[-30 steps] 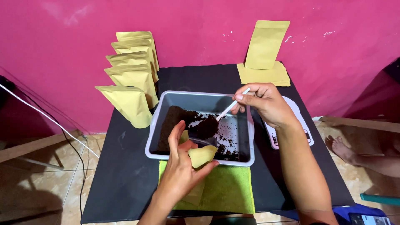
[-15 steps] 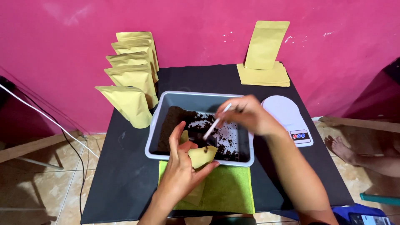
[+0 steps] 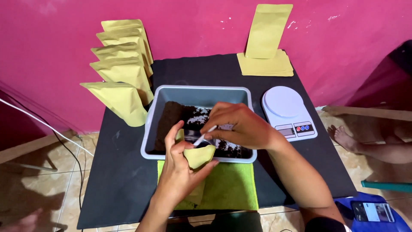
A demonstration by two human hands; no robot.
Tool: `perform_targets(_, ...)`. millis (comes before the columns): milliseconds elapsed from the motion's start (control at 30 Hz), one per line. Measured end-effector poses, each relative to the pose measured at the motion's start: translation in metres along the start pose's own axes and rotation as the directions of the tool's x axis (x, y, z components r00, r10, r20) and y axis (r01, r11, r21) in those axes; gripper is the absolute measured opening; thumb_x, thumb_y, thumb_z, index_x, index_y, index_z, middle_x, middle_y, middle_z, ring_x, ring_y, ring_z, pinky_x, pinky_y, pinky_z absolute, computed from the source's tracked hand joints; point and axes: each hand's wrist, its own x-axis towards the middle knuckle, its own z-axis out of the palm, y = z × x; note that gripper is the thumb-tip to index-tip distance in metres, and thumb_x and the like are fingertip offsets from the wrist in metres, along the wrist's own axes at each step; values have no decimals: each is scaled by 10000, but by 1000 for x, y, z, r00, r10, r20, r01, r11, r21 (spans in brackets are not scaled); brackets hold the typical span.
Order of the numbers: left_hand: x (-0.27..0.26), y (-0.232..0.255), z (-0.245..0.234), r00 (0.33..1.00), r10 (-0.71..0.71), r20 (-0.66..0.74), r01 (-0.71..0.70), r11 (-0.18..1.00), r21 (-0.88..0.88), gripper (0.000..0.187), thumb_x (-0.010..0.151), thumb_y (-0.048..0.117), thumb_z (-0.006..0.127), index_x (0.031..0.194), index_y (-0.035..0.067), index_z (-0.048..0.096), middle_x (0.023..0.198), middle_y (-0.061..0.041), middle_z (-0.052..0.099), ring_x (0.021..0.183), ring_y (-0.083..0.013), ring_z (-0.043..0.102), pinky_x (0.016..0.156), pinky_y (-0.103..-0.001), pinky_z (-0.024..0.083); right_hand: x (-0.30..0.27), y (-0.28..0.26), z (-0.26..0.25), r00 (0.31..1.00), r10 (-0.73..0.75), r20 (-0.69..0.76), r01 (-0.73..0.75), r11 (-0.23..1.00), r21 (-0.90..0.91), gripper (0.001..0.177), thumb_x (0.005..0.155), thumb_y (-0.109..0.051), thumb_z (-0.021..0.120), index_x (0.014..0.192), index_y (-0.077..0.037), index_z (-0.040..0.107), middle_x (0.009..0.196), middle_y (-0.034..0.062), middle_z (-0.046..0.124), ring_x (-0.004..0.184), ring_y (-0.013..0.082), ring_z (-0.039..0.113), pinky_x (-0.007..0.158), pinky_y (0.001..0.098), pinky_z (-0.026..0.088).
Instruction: A person is seen filling yellow coffee bags with ground coffee using a small scoop, weighing them on a digital scale, and organizing them on a table.
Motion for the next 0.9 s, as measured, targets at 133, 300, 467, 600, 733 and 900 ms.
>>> perform_targets(133, 1, 0, -1, 1000, 10, -2, -10, 1000, 5, 698, 793, 221, 908, 1154, 113, 321, 1553, -342, 251, 1459, -505, 413, 1093, -536, 477, 0, 0, -2, 998, -52, 20, 53, 997, -59, 181, 970, -199, 693, 1073, -64, 757, 945, 36, 767, 957, 205, 634, 817, 326, 542)
perform_targets(300, 7, 5, -4, 1000, 27, -12, -27, 999, 44, 730, 766, 227, 941, 1133, 54, 334, 1524, -372, 274, 1462, -533, 407, 1133, -538, 471, 0, -5, -13, 985, -170, 30, 171, 984, -55, 161, 997, -136, 649, 1073, -14, 723, 968, 72, 746, 941, 267, 622, 832, 372, 536)
perform_targets(467, 7, 20, -11, 1000, -14, 9, 13, 996, 89, 739, 795, 200, 956, 1156, 52, 329, 1529, -333, 283, 1280, -452, 626, 1014, -464, 586, -4, -20, -21, 981, -129, 143, 136, 990, -41, 130, 1000, -58, 629, 1088, -18, 716, 966, 71, 749, 969, 255, 622, 789, 344, 547)
perform_targets(600, 9, 26, -12, 999, -6, -34, 7, 1000, 22, 606, 871, 122, 880, 1122, 42, 333, 1503, -326, 336, 1429, -499, 474, 1132, -530, 514, -7, -26, -18, 988, -118, 99, 129, 984, -121, 132, 1005, -68, 642, 1111, -31, 710, 1004, 43, 734, 990, 261, 603, 816, 342, 543)
perform_targets(733, 10, 28, -10, 996, 46, -73, -43, 998, 38, 615, 877, 114, 897, 1116, 49, 334, 1479, -321, 361, 1398, -492, 511, 1105, -526, 553, -10, -26, -17, 999, -23, 24, 25, 995, -94, 221, 927, -128, 757, 1133, -52, 731, 963, 69, 736, 958, 196, 655, 798, 296, 541)
perform_targets(900, 10, 29, -8, 997, 32, -68, -31, 999, 18, 597, 878, 123, 885, 1107, 41, 340, 1482, -331, 344, 1434, -502, 467, 1168, -541, 516, -5, -33, -18, 999, -47, 7, 48, 998, -49, 83, 936, -90, 732, 995, -36, 755, 923, 57, 753, 915, 222, 626, 827, 315, 534)
